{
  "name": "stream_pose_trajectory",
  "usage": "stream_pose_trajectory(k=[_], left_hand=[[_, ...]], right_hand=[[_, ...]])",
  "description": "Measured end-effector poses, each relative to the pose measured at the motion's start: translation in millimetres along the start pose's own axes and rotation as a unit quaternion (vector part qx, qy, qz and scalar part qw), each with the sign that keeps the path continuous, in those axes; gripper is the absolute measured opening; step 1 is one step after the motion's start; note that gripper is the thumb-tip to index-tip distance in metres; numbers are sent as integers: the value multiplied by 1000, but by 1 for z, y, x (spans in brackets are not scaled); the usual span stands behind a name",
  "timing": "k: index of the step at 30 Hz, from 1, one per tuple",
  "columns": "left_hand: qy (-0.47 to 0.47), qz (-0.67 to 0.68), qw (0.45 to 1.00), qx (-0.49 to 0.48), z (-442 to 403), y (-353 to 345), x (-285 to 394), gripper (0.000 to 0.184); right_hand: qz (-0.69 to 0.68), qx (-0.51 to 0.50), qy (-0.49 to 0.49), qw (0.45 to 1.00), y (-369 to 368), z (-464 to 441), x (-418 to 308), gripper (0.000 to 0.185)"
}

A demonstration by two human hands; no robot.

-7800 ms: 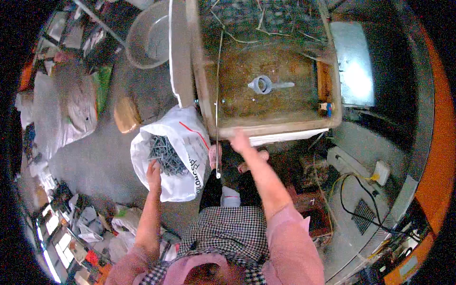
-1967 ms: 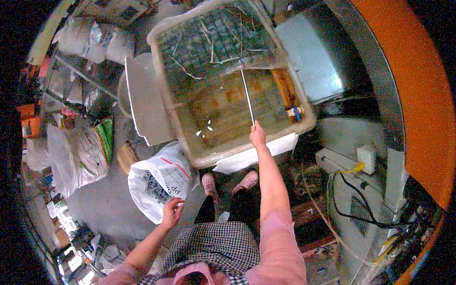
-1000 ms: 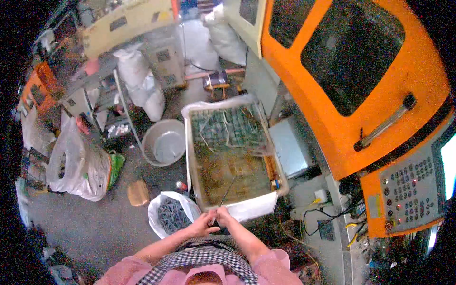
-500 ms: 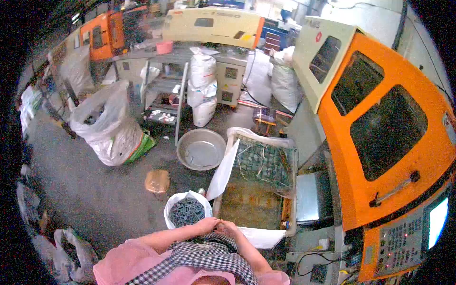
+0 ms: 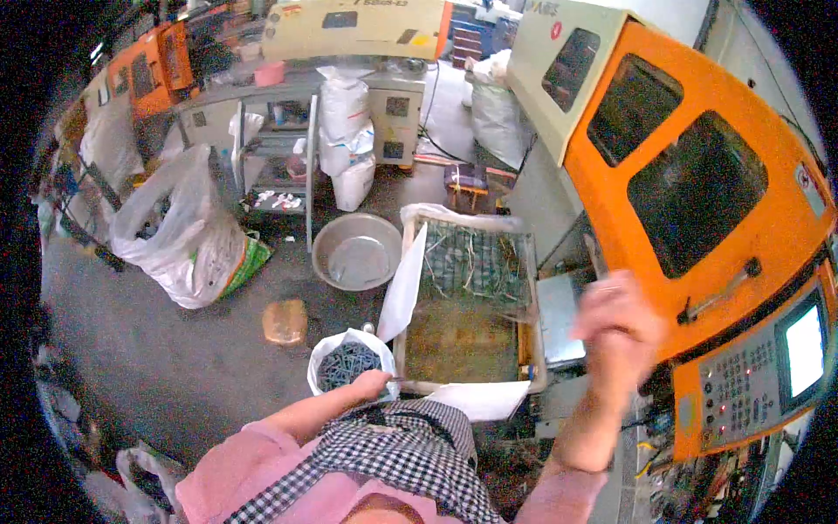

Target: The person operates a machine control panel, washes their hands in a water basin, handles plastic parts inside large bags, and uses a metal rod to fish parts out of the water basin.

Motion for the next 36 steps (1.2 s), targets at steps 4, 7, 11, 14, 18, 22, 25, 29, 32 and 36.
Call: stream_pose_trajectory(k=[4,7,11,14,18,22,25,29,32,36], left_hand=[[3,-21,999,-33,3,7,3,18],[11,-36,998,-44,0,7,1,18],[14,-55,998,-41,-5,1,-6,17],[-1,-37,998,-42,-2,-1,-9,15],[31,-20,998,-40,3,4,-12,16],[42,-28,998,-44,-2,-3,-23,15],[19,-33,998,-53,3,8,-2,22],[21,-54,995,-78,-6,8,3,29],[16,-60,995,-72,-13,13,7,23],[-36,-78,995,-41,-30,3,-3,15]], right_hand=[[141,70,266,951,51,-8,-119,24],[116,8,318,941,45,1,-148,25],[75,-87,318,941,29,3,-163,26],[42,-162,306,937,19,4,-173,28],[21,-254,270,929,15,4,-184,30],[-13,-327,295,898,10,13,-188,33],[-83,-234,277,928,13,16,-174,35],[91,-19,284,954,79,53,-159,31],[259,99,305,911,94,73,-170,29],[181,-10,155,971,52,30,-193,23]])
Point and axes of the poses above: each hand's wrist, its own z-axis away from the middle knuckle, its own y-axis out of the back of the hand, x = y × z, the point moved 8 cm from there along -z, towards the middle knuckle, and after that the axes turned 11 degrees about z, right-handed, at the moved point
